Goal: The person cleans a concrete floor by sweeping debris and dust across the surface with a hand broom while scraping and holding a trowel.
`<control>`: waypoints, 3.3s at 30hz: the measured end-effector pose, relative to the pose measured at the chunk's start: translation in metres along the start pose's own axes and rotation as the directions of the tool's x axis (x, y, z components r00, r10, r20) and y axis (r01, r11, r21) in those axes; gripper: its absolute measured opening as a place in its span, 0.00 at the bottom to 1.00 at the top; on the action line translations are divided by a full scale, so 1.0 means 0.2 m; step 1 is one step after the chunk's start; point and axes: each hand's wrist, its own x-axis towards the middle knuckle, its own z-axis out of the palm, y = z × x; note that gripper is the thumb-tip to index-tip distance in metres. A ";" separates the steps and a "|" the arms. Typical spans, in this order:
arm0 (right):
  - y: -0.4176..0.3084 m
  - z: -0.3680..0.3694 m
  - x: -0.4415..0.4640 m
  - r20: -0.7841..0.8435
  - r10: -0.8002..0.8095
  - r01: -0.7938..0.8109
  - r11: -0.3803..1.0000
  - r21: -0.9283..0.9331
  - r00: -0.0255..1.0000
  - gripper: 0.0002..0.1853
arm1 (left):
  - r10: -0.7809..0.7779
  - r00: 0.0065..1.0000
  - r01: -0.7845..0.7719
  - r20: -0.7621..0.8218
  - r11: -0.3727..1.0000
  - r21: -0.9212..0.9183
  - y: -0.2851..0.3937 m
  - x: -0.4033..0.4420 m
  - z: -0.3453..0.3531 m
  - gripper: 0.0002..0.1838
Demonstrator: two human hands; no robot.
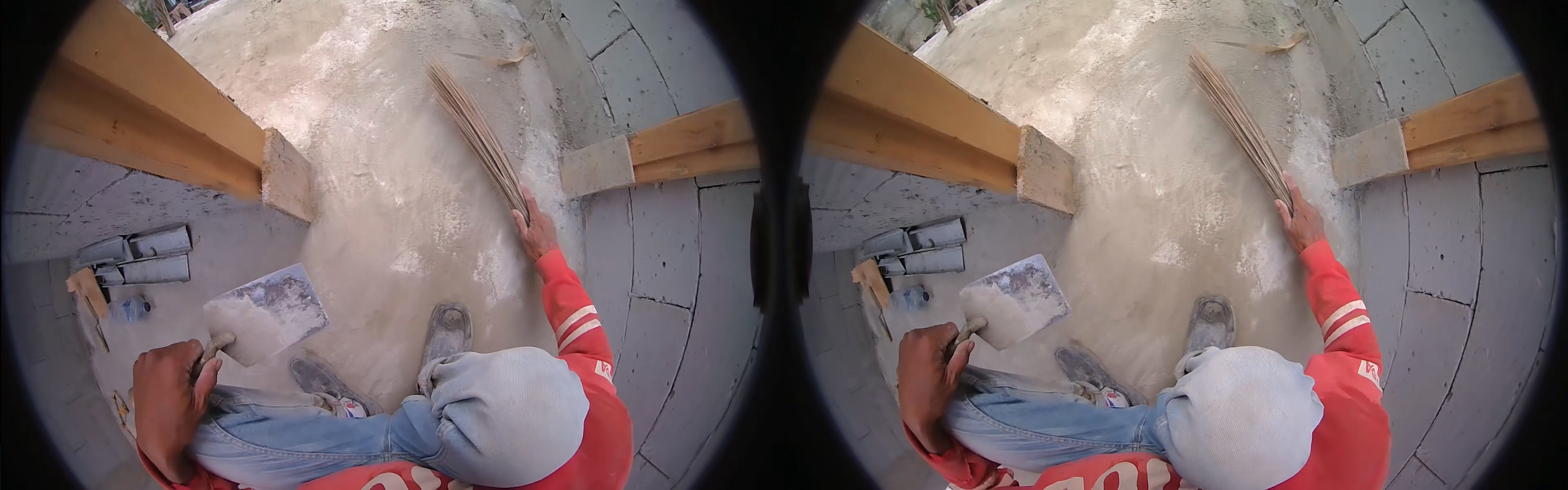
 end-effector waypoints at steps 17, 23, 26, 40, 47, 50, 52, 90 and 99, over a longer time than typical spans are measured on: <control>0.34 -0.07 0.06 -0.224 0.036 -0.085 0.973 -0.213 0.974 0.34 | 0.091 0.995 -0.088 0.036 0.994 -0.069 0.04 0.07 -0.01 0.15; 0.06 0.07 0.18 -0.147 0.206 -0.227 0.964 -0.140 0.967 0.34 | 0.161 0.959 -0.177 0.232 0.983 0.049 -0.02 0.13 0.03 0.15; -0.05 0.16 0.18 -0.163 0.148 -0.156 0.987 -0.034 0.975 0.35 | 0.206 0.910 -0.254 0.360 0.963 0.091 -0.04 0.24 0.05 0.16; -1.05 -0.97 -0.06 0.141 0.351 -0.374 0.905 0.203 0.926 0.35 | 0.062 0.943 0.057 0.327 0.938 -0.343 0.43 0.17 -0.23 0.19; -0.82 -1.54 -0.49 0.434 0.653 -0.631 0.744 -0.218 0.621 0.37 | -0.086 0.880 0.270 0.466 0.900 -0.342 1.00 0.54 -0.74 0.22; -0.68 -1.61 -0.63 0.550 0.749 -0.693 0.617 -0.373 0.371 0.43 | -0.060 0.891 0.199 0.451 0.942 -0.268 1.15 0.87 -0.88 0.23; -0.68 -1.73 -0.65 0.579 0.779 -0.720 0.543 -0.432 0.240 0.37 | -0.099 0.841 0.272 0.533 0.927 -0.257 1.21 1.06 -0.97 0.23; -2.42 -1.18 1.87 0.420 0.816 -0.710 -0.563 0.424 -0.397 0.23 | 0.193 0.765 0.191 0.615 0.843 -0.503 0.97 4.34 -2.71 0.24; -2.21 0.32 1.49 0.088 0.769 -0.588 -0.552 0.591 -0.634 0.26 | 0.350 0.839 0.033 0.417 0.732 -0.680 0.91 4.61 -2.51 0.22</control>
